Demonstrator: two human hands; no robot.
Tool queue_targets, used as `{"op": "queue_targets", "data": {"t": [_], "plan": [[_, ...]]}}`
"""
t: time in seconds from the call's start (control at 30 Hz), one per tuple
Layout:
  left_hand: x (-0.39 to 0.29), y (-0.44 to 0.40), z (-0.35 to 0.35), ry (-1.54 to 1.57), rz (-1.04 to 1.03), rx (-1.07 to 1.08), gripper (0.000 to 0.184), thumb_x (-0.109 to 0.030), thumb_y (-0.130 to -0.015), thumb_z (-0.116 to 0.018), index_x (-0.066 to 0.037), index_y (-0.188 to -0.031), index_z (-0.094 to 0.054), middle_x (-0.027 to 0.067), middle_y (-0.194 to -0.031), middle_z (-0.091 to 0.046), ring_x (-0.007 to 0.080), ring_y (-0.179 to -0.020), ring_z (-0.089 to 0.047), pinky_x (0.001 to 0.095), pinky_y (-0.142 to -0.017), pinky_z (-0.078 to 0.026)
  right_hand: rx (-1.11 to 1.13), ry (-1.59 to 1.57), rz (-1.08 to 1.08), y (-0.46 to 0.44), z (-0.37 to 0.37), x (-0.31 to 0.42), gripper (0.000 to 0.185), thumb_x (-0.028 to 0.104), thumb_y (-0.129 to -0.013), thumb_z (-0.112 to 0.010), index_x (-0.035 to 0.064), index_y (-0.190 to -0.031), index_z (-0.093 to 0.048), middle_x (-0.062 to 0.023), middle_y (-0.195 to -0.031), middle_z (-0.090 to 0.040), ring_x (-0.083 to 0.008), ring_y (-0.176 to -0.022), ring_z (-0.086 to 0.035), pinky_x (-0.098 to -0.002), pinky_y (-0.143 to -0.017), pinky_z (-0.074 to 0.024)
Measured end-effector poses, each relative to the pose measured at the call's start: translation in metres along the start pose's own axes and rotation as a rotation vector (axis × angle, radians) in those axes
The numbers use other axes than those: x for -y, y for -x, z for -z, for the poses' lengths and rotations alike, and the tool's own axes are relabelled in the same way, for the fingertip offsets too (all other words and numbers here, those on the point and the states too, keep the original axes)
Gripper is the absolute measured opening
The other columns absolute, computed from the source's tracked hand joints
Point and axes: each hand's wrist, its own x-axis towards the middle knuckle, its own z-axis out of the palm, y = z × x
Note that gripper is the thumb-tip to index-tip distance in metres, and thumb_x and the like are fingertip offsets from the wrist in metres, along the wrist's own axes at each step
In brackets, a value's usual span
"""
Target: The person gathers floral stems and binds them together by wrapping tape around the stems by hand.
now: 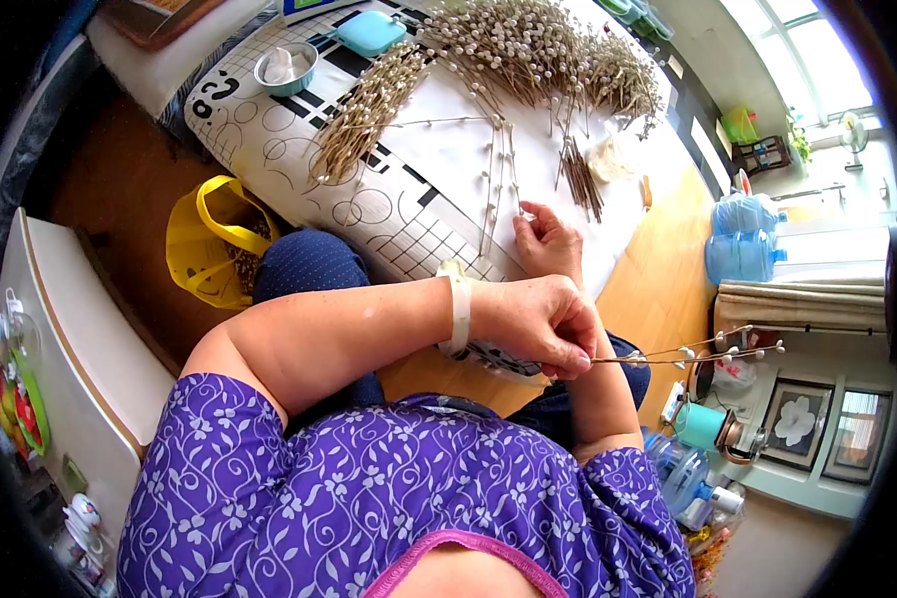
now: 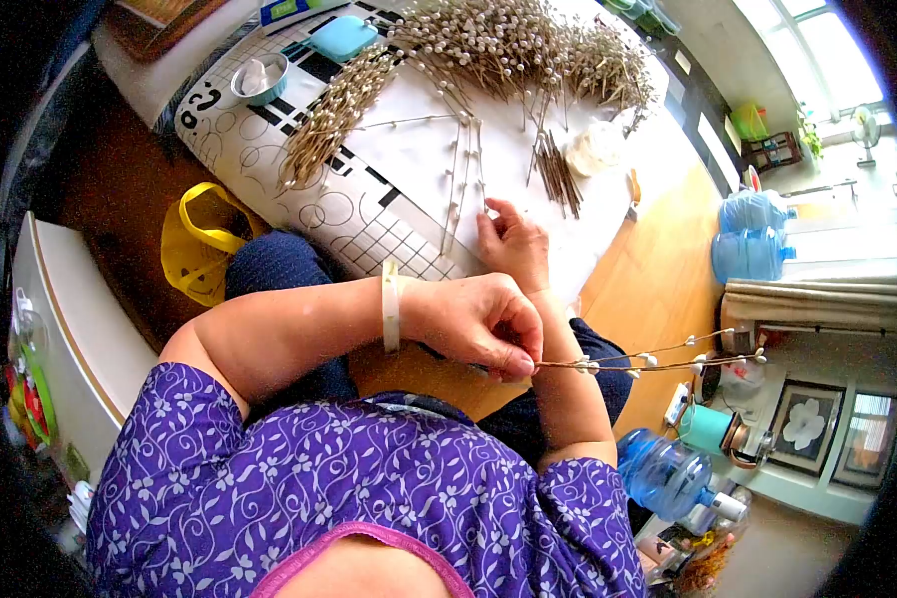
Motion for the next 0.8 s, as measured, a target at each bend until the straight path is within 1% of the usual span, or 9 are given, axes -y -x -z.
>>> {"op": "queue_targets", "data": {"t": [0.23,0.3,0.33,0.4,0.43,0.5,0.53,0.67,0.8], "plan": [[-0.004,0.001,-0.001,-0.013,0.001,-0.007,0.012,-0.009,-0.079,-0.06,0.003,-0.08,-0.058,0.0052,-0.068,-0.06,0.0093,-0.059,-0.056,0.0213,-0.055,-0.047,0.053,0.031,-0.048,0.0,0.002,0.014,0.022,0.023,-0.074,-0.062,0.0073,-0.089,-0.061,-0.0093,-0.059,-0.058,-0.0229,-0.053,-0.058,-0.0332,-0.054,-0.0459],[-0.003,0.002,-0.002,-0.015,0.006,-0.011,0.012,-0.009,-0.079,-0.06,0.003,-0.079,-0.058,0.0053,-0.068,-0.06,0.0094,-0.059,-0.056,0.0214,-0.055,-0.047,0.063,-0.004,-0.104,0.0,0.002,0.02,0.034,0.034,-0.073,-0.062,0.0042,-0.089,-0.06,-0.0113,-0.062,-0.06,-0.0266,-0.06,-0.06,-0.0349,-0.059,-0.0468],[-0.001,0.002,-0.001,0.002,-0.008,-0.003,0.012,-0.009,-0.079,-0.06,0.003,-0.079,-0.058,0.0054,-0.068,-0.06,0.0096,-0.059,-0.056,0.0214,-0.055,-0.047,0.061,-0.002,-0.102,-0.001,0.005,0.027,0.034,0.034,-0.073,-0.062,0.0042,-0.089,-0.06,-0.0113,-0.062,-0.06,-0.0266,-0.06,-0.06,-0.0349,-0.059,-0.0468],[-0.003,0.002,-0.002,0.017,-0.025,0.01,0.012,-0.009,-0.079,-0.06,0.003,-0.079,-0.058,0.0055,-0.068,-0.06,0.0097,-0.059,-0.056,0.0215,-0.055,-0.047,0.22,0.392,-0.105,-0.004,0.012,0.042,0.046,0.044,-0.069,-0.061,0.0007,-0.084,-0.06,-0.0149,-0.067,-0.061,-0.0298,-0.067,-0.06,-0.0373,-0.063,-0.0471],[-0.005,0.002,-0.003,-0.014,-0.031,0.0,0.012,-0.009,-0.079,-0.06,0.003,-0.079,-0.058,0.0054,-0.068,-0.06,0.0094,-0.059,-0.056,0.0214,-0.054,-0.047,0.216,0.396,-0.107,-0.005,0.012,0.043,0.046,0.044,-0.069,-0.061,0.0007,-0.084,-0.06,-0.0149,-0.067,-0.061,-0.0298,-0.067,-0.06,-0.0373,-0.063,-0.0471],[-0.008,0.005,-0.003,-0.044,-0.041,-0.01,0.012,-0.009,-0.079,-0.06,0.003,-0.079,-0.058,0.0053,-0.068,-0.06,0.0092,-0.059,-0.056,0.0212,-0.054,-0.046,0.353,0.451,-0.148,-0.01,0.012,0.047,0.048,0.045,-0.067,-0.06,-0.002,-0.077,-0.061,-0.0188,-0.07,-0.061,-0.0324,-0.071,-0.06,-0.039,-0.067,-0.0468],[-0.009,0.006,-0.003,-0.035,-0.036,-0.01,0.012,-0.009,-0.079,-0.06,0.003,-0.079,-0.058,0.0051,-0.067,-0.06,0.0089,-0.059,-0.055,0.0211,-0.054,-0.046,0.309,0.374,-0.152,-0.009,0.012,0.052,0.038,0.037,-0.067,-0.06,-0.0009,-0.072,-0.062,-0.0193,-0.07,-0.061,-0.0322,-0.071,-0.06,-0.0384,-0.068,-0.0469],[-0.011,0.01,-0.003,0.005,-0.041,-0.014,0.011,-0.008,-0.079,-0.06,0.003,-0.08,-0.058,0.0044,-0.066,-0.059,0.0084,-0.058,-0.054,0.0211,-0.053,-0.045,0.314,0.272,-0.149,-0.016,0.01,0.044,0.03,0.031,-0.065,-0.061,0.0011,-0.071,-0.064,-0.0191,-0.07,-0.061,-0.0309,-0.07,-0.06,-0.0371,-0.068,-0.0473],[-0.012,0.011,-0.002,-0.044,-0.03,-0.037,0.011,-0.008,-0.079,-0.06,0.003,-0.08,-0.058,0.004,-0.065,-0.058,0.0083,-0.057,-0.054,0.0212,-0.052,-0.045,0.4,0.172,-0.273,-0.017,0.013,0.037,0.024,0.025,-0.065,-0.061,0.0021,-0.071,-0.064,-0.0182,-0.07,-0.061,-0.0289,-0.068,-0.061,-0.0355,-0.067,-0.0479]]}}
